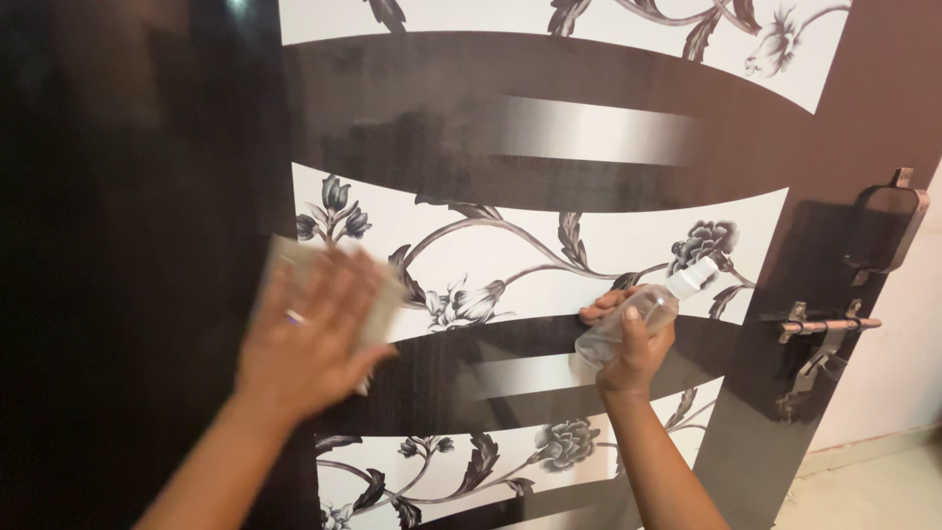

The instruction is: The person sprays a clear liquid onto a dark brown door with white floral decals and wipes the surface with a cloth. The person repeatedly sprays and wipes the same areas of the door throughout the clip.

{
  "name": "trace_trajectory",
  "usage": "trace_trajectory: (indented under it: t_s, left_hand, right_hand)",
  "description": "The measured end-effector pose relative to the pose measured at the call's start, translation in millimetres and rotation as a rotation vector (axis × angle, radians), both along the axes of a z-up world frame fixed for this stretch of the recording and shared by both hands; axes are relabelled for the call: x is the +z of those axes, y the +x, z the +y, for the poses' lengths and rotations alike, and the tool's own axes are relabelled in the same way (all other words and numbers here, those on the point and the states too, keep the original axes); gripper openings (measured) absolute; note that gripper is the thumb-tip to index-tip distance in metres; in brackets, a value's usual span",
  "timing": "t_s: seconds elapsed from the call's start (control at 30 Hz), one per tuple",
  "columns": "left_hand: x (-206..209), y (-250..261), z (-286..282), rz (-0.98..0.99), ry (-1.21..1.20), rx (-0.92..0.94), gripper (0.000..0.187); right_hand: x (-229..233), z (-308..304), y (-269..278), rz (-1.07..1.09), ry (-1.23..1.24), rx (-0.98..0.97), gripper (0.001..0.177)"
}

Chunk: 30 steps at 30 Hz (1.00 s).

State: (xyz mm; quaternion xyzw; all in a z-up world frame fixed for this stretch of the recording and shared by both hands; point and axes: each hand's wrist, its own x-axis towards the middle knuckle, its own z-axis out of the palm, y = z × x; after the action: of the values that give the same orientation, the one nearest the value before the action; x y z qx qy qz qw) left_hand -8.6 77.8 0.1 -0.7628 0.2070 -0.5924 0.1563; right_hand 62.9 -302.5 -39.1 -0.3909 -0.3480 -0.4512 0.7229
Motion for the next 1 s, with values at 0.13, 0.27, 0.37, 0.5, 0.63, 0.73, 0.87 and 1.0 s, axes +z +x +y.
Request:
trace_trajectory:
  t_s: [0.13, 0.27, 0.37, 0.5, 0.63, 0.73, 0.87, 1.0]
  left_hand:
    - [54.0, 1.9, -14.7, -0.042, -0.315, -0.066, 0.079]
    - [84.7, 9.9, -69.0, -0.124, -0.207, 0.064, 0.076]
    - [75.4, 17.5, -110.5, -0.097, -0.085, 0.006, 0.078]
    - [35.8, 23.0, -129.7, -0.102, 0.182, -0.085, 0.067]
    - [-8.2, 12.1, -91.5, -0.018, 0.366, -0.088, 0.066]
    - [-23.2, -2.7, -39.3, 0.070, 0.358, -0.085, 0.071]
    - [-2.5, -17.9, 18.1, 0.027, 0.050, -0.129, 0.076]
    - [50.9, -4.8, -2.5, -0.058, -0.241, -0.068, 0.066]
  right_hand:
    - [1.3, 5.6, -0.7, -0.002, 0.042, -0.009, 0.041]
    - [2.8, 4.6, -0.4, -0.007, 0.049, -0.015, 0.042]
    - [-0.5, 4.0, 1.7, 0.009, 0.034, -0.014, 0.043]
    - [-1.2, -1.3, 2.2, 0.005, 0.008, 0.001, 0.044]
    - [1.9, 1.0, 0.1, 0.026, 0.001, -0.011, 0.043]
    - [1.9, -0.4, -1.3, 0.023, -0.005, -0.008, 0.043]
    - [0.8, -0.6, -1.0, 0.014, -0.003, -0.011, 0.044]
    - [0.1, 2.3, -0.8, 0.021, 0.015, -0.011, 0.045]
